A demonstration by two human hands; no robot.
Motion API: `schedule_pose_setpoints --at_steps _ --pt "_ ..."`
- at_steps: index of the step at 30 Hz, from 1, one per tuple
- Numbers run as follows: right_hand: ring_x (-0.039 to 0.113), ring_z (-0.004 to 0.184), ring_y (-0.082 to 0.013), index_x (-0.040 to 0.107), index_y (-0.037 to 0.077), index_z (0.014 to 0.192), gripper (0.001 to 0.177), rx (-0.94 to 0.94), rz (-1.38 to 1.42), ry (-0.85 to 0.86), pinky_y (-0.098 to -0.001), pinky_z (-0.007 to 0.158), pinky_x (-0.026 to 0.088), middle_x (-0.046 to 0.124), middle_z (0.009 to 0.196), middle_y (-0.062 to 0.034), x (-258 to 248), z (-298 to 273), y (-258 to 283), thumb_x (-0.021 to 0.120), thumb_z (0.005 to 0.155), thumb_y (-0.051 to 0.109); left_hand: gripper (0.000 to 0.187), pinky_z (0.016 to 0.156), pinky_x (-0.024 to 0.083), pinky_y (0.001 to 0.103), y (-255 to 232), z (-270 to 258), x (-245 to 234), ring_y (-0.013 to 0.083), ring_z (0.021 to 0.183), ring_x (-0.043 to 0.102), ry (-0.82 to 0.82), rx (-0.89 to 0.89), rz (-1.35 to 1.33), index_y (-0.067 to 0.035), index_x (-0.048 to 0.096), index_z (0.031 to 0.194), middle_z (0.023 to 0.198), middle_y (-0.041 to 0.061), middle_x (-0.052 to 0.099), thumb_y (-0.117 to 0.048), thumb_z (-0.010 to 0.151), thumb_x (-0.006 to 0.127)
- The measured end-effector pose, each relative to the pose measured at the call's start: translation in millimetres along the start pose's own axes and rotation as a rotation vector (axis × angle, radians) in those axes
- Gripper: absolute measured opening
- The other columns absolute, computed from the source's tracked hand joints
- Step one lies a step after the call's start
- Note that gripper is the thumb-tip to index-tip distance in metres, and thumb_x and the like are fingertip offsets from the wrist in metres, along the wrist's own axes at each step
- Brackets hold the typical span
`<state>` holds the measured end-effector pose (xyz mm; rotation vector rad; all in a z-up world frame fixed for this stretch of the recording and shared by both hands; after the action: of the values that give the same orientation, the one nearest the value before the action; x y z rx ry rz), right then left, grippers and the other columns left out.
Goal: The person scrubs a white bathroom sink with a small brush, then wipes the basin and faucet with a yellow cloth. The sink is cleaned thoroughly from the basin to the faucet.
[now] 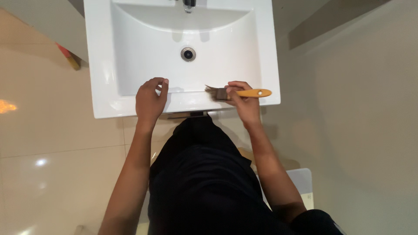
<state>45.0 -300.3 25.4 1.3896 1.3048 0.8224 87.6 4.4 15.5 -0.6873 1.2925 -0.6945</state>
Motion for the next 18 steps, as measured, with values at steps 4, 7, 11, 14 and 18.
schedule_pose_setpoints --at_steps 4,7,11,14,18 --pt "0.071 0.098 -0.0139 0.068 0.003 0.115 0.024 0.051 0.084 0.102 -0.0315 0.086 0.062 0.071 0.106 -0.0061 11 -1 -7 0.073 0.094 0.012 0.027 0.067 0.053 0.036 1 0 0 0.021 0.081 0.071 -0.003 0.001 0.013 -0.004 0.076 0.102 0.093 0.009 0.076 -0.029 0.104 0.065" --pt "0.071 0.097 -0.0156 0.068 0.003 0.116 0.025 0.029 0.049 0.141 -0.0297 0.087 0.062 0.072 0.105 -0.0082 24 -1 -6 0.075 0.093 0.01 0.027 0.066 0.053 0.036 1 0 -1 0.0208 0.08 0.071 -0.003 0.0 0.002 -0.004 0.075 0.102 0.093 0.009 0.076 -0.028 0.104 0.064" --pt "0.072 0.097 -0.0151 0.066 0.005 0.113 0.026 0.11 0.188 0.191 -0.0302 0.087 0.064 0.073 0.104 -0.0074 36 -1 -10 0.075 0.089 0.008 0.027 0.066 0.053 0.036 3 -1 -1 0.0216 0.078 0.07 0.004 -0.013 0.007 -0.004 0.075 0.102 0.091 0.009 0.076 -0.028 0.104 0.064" --pt "0.069 0.092 -0.0144 0.068 0.005 0.112 0.024 0.077 0.069 0.171 -0.03 0.084 0.062 0.067 0.098 -0.0066 28 3 -17 0.076 0.09 0.007 0.027 0.067 0.053 0.036 1 0 -2 0.022 0.079 0.071 -0.012 0.016 0.007 -0.004 0.075 0.102 0.09 0.01 0.075 -0.028 0.105 0.064" --pt "0.06 0.087 -0.0138 0.071 0.004 0.109 0.022 -0.096 -0.292 0.08 -0.0301 0.078 0.054 0.064 0.096 -0.0073 -9 15 -13 0.08 0.089 0.005 0.027 0.068 0.053 0.037 1 0 -1 0.0219 0.081 0.071 -0.015 0.018 -0.008 -0.004 0.075 0.101 0.093 0.009 0.076 -0.028 0.105 0.064"
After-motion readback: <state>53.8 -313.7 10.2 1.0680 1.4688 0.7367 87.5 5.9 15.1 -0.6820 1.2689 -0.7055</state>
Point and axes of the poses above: each hand's wrist, its own z-axis towards the middle knuckle, its own x-axis out of the palm, y = z × x, the point moved 9 cm from there along z, towards the middle knuckle
